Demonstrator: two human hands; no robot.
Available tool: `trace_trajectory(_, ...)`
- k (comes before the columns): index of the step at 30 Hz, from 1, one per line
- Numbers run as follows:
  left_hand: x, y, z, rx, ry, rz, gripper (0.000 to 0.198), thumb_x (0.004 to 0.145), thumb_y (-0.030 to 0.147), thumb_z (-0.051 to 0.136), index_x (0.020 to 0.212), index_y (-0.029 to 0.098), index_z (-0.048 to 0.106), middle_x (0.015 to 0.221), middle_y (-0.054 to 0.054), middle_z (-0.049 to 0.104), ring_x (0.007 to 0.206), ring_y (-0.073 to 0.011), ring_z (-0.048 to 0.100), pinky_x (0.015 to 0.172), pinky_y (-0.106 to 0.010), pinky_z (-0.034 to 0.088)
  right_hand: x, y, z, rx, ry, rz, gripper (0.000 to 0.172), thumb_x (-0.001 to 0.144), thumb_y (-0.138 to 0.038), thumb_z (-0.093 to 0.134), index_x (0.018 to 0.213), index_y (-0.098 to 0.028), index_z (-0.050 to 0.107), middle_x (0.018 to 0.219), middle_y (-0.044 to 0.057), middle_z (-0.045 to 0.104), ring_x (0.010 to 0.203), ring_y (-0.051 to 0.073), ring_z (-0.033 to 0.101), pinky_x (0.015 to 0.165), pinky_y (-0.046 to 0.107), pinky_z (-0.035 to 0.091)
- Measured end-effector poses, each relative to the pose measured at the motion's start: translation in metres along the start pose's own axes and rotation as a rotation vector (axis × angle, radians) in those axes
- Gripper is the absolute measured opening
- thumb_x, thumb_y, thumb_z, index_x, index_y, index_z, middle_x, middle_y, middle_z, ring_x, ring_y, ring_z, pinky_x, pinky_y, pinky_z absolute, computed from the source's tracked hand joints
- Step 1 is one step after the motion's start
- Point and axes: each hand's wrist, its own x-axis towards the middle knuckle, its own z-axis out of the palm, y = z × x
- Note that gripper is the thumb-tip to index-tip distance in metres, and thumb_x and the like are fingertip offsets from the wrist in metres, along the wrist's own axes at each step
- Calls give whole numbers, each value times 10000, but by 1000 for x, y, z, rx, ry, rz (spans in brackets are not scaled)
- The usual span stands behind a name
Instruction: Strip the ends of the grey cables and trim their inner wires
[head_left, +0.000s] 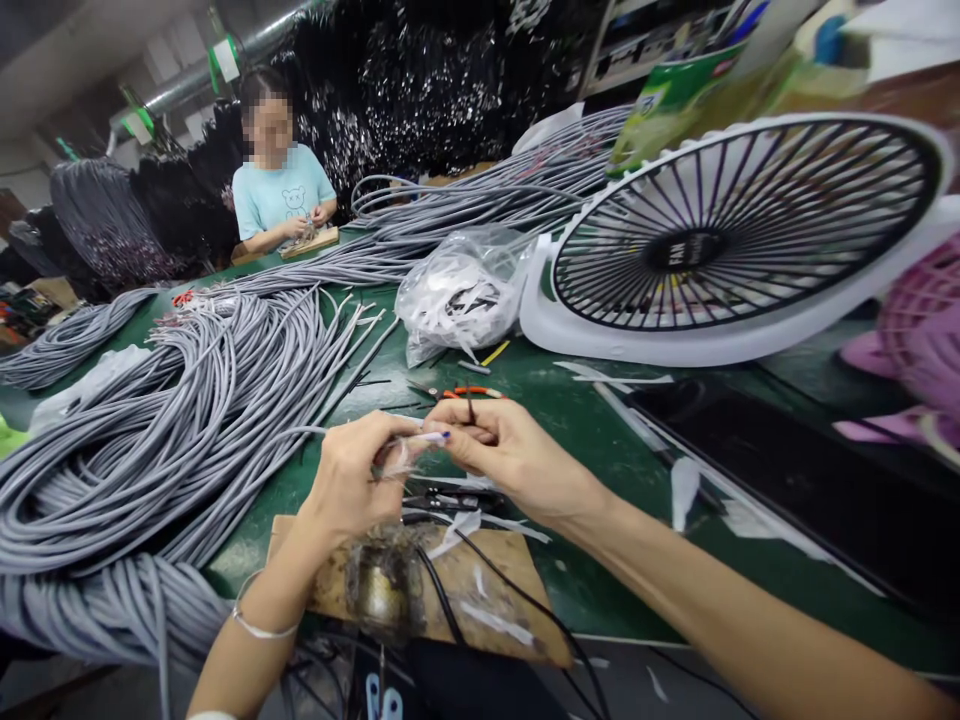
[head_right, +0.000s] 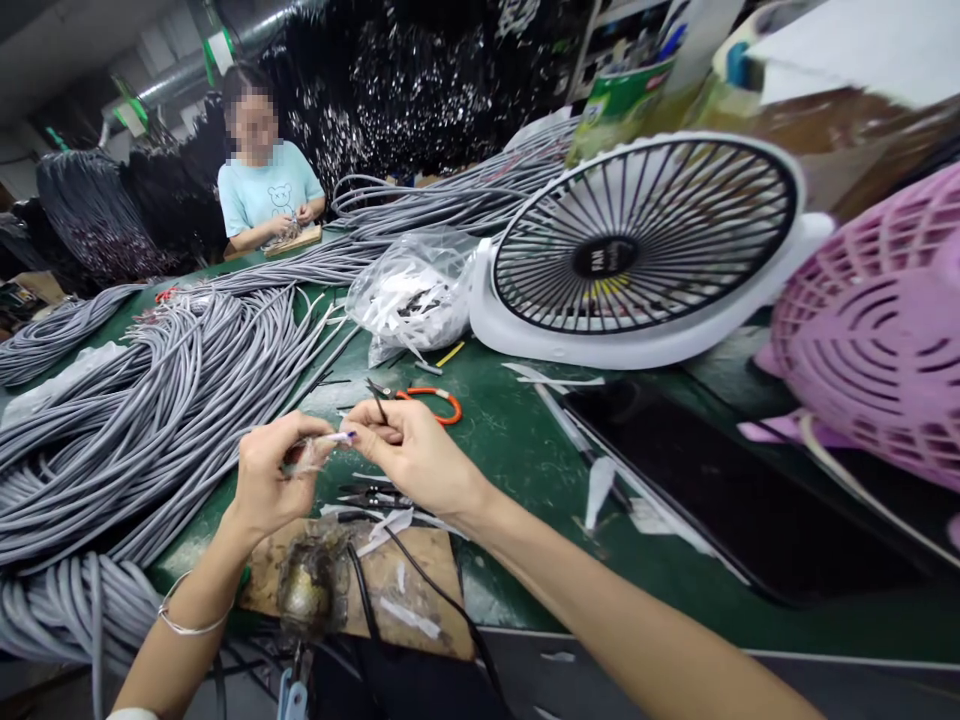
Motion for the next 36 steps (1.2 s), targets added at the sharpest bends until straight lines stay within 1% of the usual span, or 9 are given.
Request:
trace_trajectory(5, -2, 4, 5, 118, 67, -138, 76, 793, 141, 501, 757, 143, 567, 587, 3, 601, 421, -73, 445, 421, -201, 316, -8, 6, 9, -214, 206, -200, 270, 792, -395, 510, 662, -158, 510, 511, -28, 440, 412, 66, 348, 378, 203, 276)
trace_trajectory(9, 0, 3, 5, 107, -6, -118, 105, 806, 137, 495, 771, 139, 594, 620, -14, 617, 490, -91, 507, 468, -202, 361, -11, 7, 9, -483, 350, -443, 160, 802, -213, 481, 654, -170, 525, 576, 13, 558, 477, 98, 480, 441, 208, 372)
trace_trajectory(14, 3, 2, -1, -34, -191, -32, 141, 811, 225, 545, 836, 122, 638, 635, -24, 607, 523, -97, 494, 489, -206, 372, 0, 8, -3, -405, 312, -280, 180, 777, -268, 485, 629, -167, 503, 551, 9, 537, 455, 97, 477, 424, 203, 378)
trace_trajectory(18, 5, 3, -3, -178, -36, -282, 173, 806, 250, 539, 730, 120, 624, 559, 6, 553, 467, -75, 434, 447, -189, 340, 2, 9, -2, -315, 234, -196, 217, 778, -332, 484, 649, -158, 502, 503, -27, 449, 406, 70, 388, 379, 193, 315)
trace_trajectory(22, 6, -1, 1, -245, 116, -495, 195, 798, 304, 559, 725, 132, 613, 532, 33, 511, 432, -60, 386, 413, -180, 305, -7, 4, 5, -420, 197, -376, 181, 808, -247, 461, 651, -166, 501, 548, -9, 494, 447, 76, 423, 399, 191, 323)
trace_trajectory(25, 6, -6, 3, -211, 12, -365, 155, 785, 261, 580, 711, 145, 651, 583, 7, 575, 490, -79, 464, 477, -193, 369, -10, 1, 2, -509, 240, -511, 158, 810, -196, 460, 664, -171, 514, 580, 5, 536, 482, 89, 468, 442, 199, 363)
trace_trajectory(29, 4, -7, 2, -261, -170, -128, 150, 779, 226, 585, 846, 146, 693, 723, -57, 650, 635, -125, 557, 591, -235, 437, -2, 2, -13, -512, 380, -410, 167, 797, -214, 467, 636, -177, 488, 555, 1, 523, 474, 96, 480, 445, 202, 370)
trace_trajectory(33, 4, -7, 1, -496, -1, -371, 233, 825, 283, 524, 933, 138, 671, 696, -50, 628, 571, -100, 518, 520, -219, 411, 6, 6, -17, -464, 330, -275, 176, 787, -257, 469, 635, -170, 487, 555, 12, 540, 481, 106, 490, 443, 206, 372)
trace_trajectory(36, 7, -9, 2, -740, 194, -613, 262, 771, 360, 594, 854, 119, 655, 599, -8, 575, 434, -46, 409, 411, -183, 330, 5, 7, -9, -486, 228, -315, 181, 782, -244, 472, 622, -164, 501, 567, 11, 540, 490, 100, 460, 445, 205, 355)
